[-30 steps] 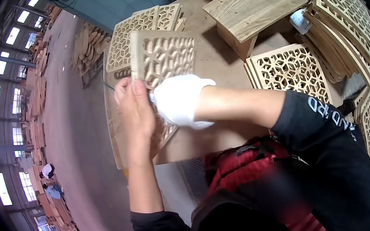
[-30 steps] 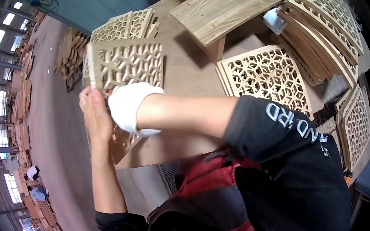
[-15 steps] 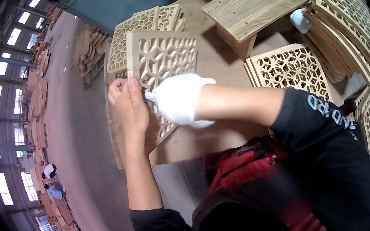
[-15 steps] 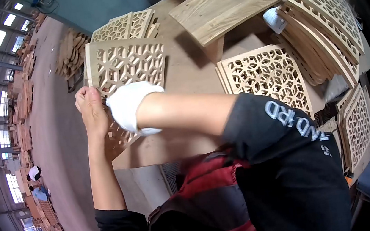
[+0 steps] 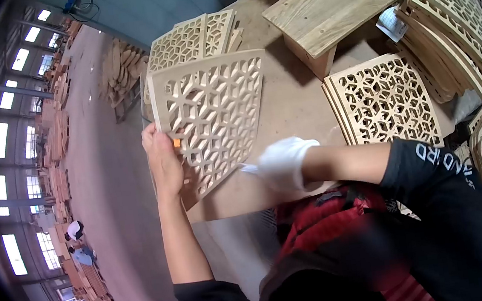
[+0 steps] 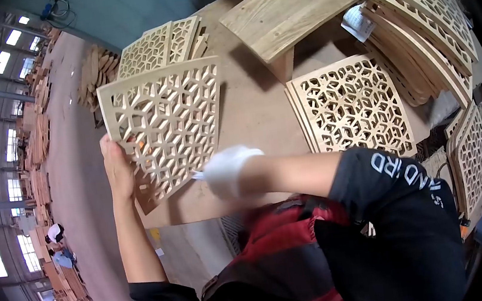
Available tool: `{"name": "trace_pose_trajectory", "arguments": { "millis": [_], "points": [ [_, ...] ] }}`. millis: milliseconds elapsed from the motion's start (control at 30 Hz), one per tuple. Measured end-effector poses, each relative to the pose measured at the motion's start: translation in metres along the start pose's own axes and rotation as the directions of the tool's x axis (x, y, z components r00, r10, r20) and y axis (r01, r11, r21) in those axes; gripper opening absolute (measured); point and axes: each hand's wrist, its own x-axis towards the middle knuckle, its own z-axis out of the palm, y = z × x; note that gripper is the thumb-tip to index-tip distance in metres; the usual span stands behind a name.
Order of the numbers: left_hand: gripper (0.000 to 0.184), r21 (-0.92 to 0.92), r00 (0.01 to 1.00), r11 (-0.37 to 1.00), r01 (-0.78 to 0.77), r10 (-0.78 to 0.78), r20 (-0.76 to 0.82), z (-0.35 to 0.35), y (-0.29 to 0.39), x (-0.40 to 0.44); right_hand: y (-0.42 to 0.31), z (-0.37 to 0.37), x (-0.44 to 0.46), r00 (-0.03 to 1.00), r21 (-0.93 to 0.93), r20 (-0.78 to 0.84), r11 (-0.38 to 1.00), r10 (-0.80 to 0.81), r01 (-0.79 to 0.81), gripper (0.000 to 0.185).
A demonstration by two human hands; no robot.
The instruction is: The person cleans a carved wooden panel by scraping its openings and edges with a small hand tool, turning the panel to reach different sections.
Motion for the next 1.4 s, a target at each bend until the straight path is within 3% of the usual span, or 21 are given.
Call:
{"name": "trace_pose_trajectory", "arguments": {
  "millis": [33, 67, 200, 300, 333, 433, 533, 733, 833, 933, 1033, 1133, 1267, 1400],
  "points": [
    [0.060, -0.083, 0.999, 0.996, 0.027, -0.025, 0.022, -0.002, -0.007, -0.001, 0.004, 0.004, -0.006, 0.999, -0.004, 0.014, 0.999, 0.048, -0.048, 0.039],
    [0.064, -0.164, 0.998, 0.985, 0.057, -0.050, 0.043, -0.004, -0.013, -0.002, 0.009, 0.005, -0.009, 0.999, -0.046, 0.005, 0.998, -0.033, 0.034, 0.051],
    [0.069, -0.258, 0.993, 0.961, 0.098, -0.077, 0.091, -0.006, -0.012, -0.004, 0.028, 0.012, -0.007, 0.985, 0.050, -0.095, 0.988, -0.141, 0.146, 0.047],
    [0.070, -0.266, 0.990, 0.961, 0.081, -0.046, 0.134, -0.007, -0.012, -0.005, 0.031, 0.012, -0.006, 0.990, 0.065, -0.087, 0.991, -0.108, 0.114, 0.051],
    [0.074, -0.334, 0.987, 0.935, 0.119, -0.075, 0.141, -0.005, -0.006, -0.007, 0.034, 0.015, -0.011, 0.968, 0.002, -0.147, 0.979, -0.202, 0.205, 0.057],
    [0.076, -0.349, 0.992, 0.934, 0.082, -0.043, 0.118, -0.003, -0.004, -0.009, 0.037, 0.024, -0.014, 0.917, -0.127, -0.255, 0.951, -0.307, 0.283, 0.070],
    [0.075, -0.371, 0.990, 0.923, 0.099, -0.054, 0.130, -0.007, -0.013, -0.013, 0.034, 0.024, -0.018, 0.910, -0.157, -0.308, 0.958, -0.279, 0.241, 0.070],
    [0.074, -0.210, 0.999, 0.978, -0.018, 0.025, 0.028, -0.013, -0.018, -0.025, 0.045, 0.036, -0.019, 0.827, -0.112, -0.460, 0.945, -0.322, 0.306, 0.065],
    [0.066, -0.177, 1.000, 0.984, -0.018, 0.020, 0.012, -0.017, -0.023, -0.029, 0.039, 0.029, -0.022, 0.846, 0.047, -0.456, 0.942, -0.275, 0.331, 0.063],
    [0.054, -0.129, 0.998, 0.989, -0.067, 0.068, 0.000, -0.021, -0.014, -0.027, 0.035, 0.018, -0.028, 0.788, -0.107, -0.489, 0.922, -0.374, 0.371, 0.068],
    [0.047, -0.103, 1.000, 0.994, -0.024, 0.025, 0.011, -0.024, -0.008, -0.025, 0.028, 0.004, -0.035, 0.771, -0.159, -0.515, 0.926, -0.374, 0.343, 0.065],
    [0.037, -0.131, 0.999, 0.991, 0.031, -0.032, -0.006, -0.025, 0.003, -0.023, 0.019, -0.006, -0.042, 0.684, -0.245, -0.572, 0.890, -0.453, 0.384, 0.075],
    [0.018, -0.154, 1.000, 0.988, 0.031, -0.029, 0.010, -0.016, 0.024, -0.016, 0.005, -0.021, -0.041, 0.606, -0.223, -0.661, 0.887, -0.442, 0.404, 0.049],
    [0.023, -0.064, 1.000, 0.998, 0.009, -0.010, -0.017, -0.007, 0.039, -0.010, 0.001, -0.041, -0.027, 0.519, -0.275, -0.725, 0.881, -0.453, 0.386, 0.033]
  ]
}}
